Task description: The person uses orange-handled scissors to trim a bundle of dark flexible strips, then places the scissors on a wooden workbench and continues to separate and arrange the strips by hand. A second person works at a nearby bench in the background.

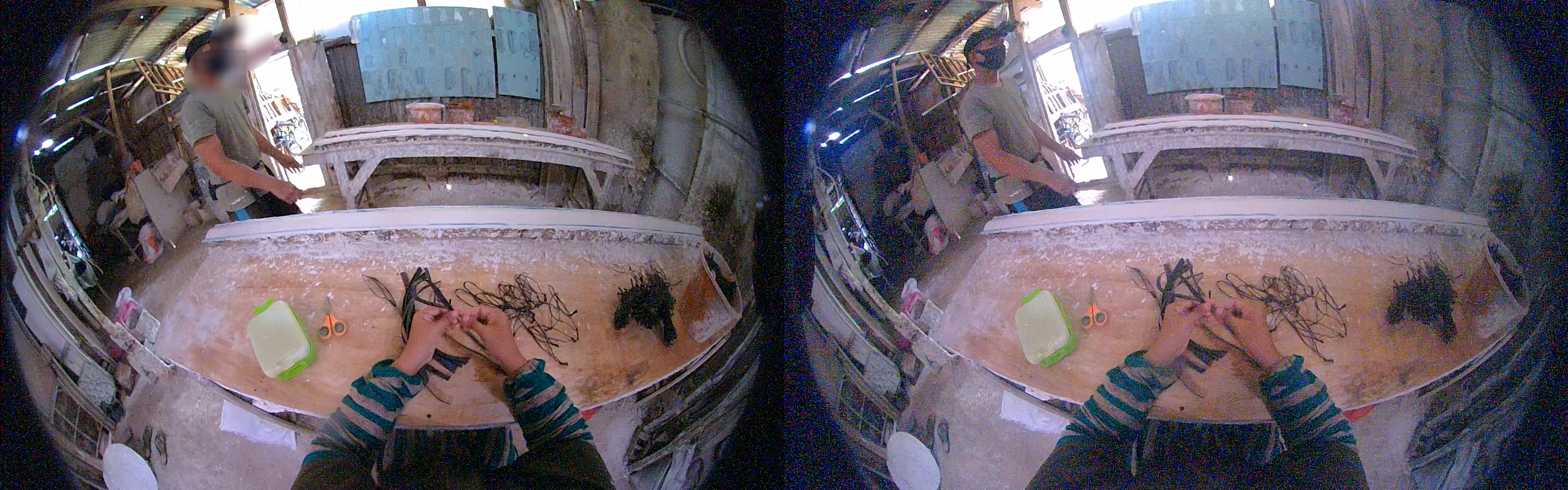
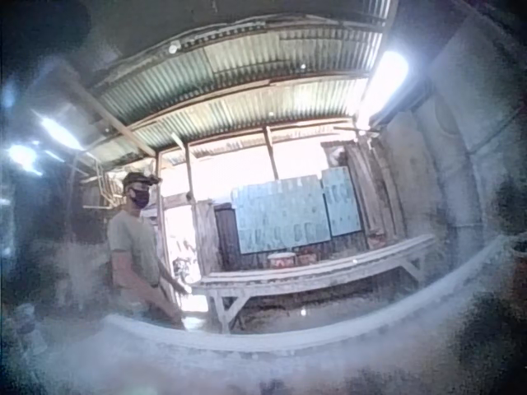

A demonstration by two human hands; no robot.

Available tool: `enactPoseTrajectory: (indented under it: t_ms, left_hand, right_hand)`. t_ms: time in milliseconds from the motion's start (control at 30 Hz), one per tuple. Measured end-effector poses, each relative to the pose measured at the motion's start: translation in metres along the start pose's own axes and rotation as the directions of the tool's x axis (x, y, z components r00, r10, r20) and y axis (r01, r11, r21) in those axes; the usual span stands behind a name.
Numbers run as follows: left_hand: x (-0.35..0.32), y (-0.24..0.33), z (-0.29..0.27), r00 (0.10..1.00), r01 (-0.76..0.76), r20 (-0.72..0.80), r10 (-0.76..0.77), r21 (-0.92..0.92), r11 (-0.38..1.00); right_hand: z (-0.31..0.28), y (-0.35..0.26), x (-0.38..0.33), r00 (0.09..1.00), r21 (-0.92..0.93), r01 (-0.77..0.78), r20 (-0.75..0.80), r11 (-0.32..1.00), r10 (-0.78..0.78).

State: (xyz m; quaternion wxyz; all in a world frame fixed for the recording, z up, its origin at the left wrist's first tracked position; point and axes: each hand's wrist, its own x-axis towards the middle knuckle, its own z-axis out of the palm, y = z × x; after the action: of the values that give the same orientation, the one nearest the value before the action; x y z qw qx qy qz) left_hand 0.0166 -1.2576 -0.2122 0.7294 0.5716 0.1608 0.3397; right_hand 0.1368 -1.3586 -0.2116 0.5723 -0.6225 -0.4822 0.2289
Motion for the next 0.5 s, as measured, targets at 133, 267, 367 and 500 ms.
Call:
enactPoseTrajectory:
  t_ms: [133,267,367,500]
  left_hand:
    - [0.000,-0.003,-0.004,0.999,0.005,0.042,-0.002,-0.078,0.997]
    - [-0.001,0.001,-0.002,0.994,0.048,0.103,-0.033,-0.141,0.989]
    - [0.001,-0.001,-0.002,0.993,0.016,0.121,-0.004,-0.098,0.995]
    - [0.004,-0.002,-0.001,0.988,-0.019,0.147,0.041,-0.149,0.989]
  right_hand:
    - [0.005,-0.013,-0.002,0.981,0.349,-0.192,0.109,0.917,0.163]
    - [-0.001,-0.008,-0.003,0.913,0.642,-0.407,0.294,0.650,0.282]
    - [0.001,-0.004,-0.002,0.927,0.690,-0.374,0.270,0.620,0.259]
    - [0.006,-0.012,-0.004,0.971,0.694,-0.236,0.132,0.681,0.202]
